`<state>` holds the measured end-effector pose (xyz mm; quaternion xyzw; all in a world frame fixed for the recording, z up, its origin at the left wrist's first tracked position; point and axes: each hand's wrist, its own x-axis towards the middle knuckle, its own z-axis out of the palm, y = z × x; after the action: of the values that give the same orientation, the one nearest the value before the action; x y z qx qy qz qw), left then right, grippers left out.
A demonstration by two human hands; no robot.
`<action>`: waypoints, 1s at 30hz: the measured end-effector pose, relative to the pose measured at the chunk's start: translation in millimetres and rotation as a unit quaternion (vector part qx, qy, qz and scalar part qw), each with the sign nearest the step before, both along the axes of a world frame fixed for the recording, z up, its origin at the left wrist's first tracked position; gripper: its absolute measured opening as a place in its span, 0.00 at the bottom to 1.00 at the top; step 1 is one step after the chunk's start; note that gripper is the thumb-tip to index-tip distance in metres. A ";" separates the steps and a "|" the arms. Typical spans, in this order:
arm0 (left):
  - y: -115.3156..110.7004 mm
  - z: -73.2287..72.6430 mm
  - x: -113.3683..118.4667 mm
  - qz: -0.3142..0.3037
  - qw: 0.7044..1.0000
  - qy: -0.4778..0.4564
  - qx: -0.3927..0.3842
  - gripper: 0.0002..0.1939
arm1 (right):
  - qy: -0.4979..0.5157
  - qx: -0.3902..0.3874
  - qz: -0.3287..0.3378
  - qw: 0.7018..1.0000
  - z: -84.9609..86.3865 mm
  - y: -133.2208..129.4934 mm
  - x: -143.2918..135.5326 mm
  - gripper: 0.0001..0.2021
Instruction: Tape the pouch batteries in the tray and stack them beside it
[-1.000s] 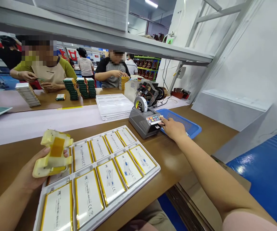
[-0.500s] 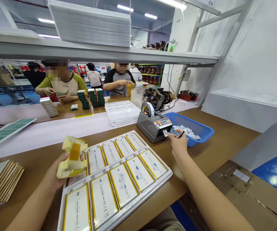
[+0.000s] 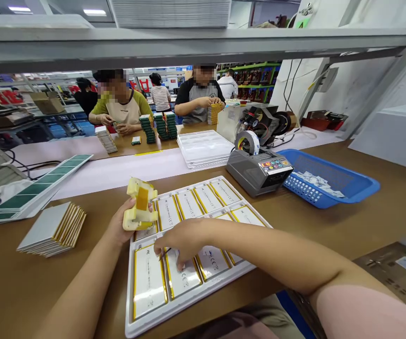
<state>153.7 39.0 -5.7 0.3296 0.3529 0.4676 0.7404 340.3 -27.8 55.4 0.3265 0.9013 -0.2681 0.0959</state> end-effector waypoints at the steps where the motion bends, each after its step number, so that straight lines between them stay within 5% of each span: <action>1: 0.5 -1.0 -0.1 -0.001 1.000 0.000 0.001 0.17 | -0.020 0.009 0.010 1.000 -4.4 3.0 -3.0 0.27; 6: 1.8 -4.6 -0.1 -0.002 1.000 -0.007 0.006 0.17 | -0.012 0.071 -0.075 0.995 -25.9 14.9 2.1 0.37; 13: 2.1 0.8 0.3 -0.012 1.000 0.014 0.004 0.17 | 0.104 0.176 -0.210 0.956 -36.1 12.4 44.6 0.15; 15: 3.5 1.7 0.0 -0.007 1.000 0.021 -0.002 0.18 | 0.176 0.226 -0.314 0.905 -30.3 10.1 81.5 0.14; 17: 4.7 2.1 -0.9 -0.009 1.000 0.026 -0.008 0.18 | 0.200 0.297 -0.454 0.816 -21.4 6.4 131.1 0.16; 19: 4.9 2.4 -1.8 -0.011 1.000 0.025 -0.014 0.18 | 0.136 0.360 -0.595 0.705 -11.4 1.2 185.3 0.19; 21: 4.5 3.1 -2.2 -0.015 0.999 0.024 -0.026 0.18 | 0.042 0.389 -0.663 0.638 -3.7 -3.6 233.0 0.21; 25: 4.5 4.1 -1.4 -0.020 0.999 0.030 -0.022 0.17 | -0.118 0.366 -0.631 0.674 -1.0 -9.9 279.4 0.22; 30: 6.5 1.0 -1.3 -0.010 0.999 0.034 -0.029 0.17 | -0.250 0.431 -0.502 0.707 -2.6 -15.4 276.2 0.23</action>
<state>152.4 45.5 -4.7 0.3270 0.3883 0.4381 0.7419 616.5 -43.2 52.7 0.7918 0.5646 0.2321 0.0180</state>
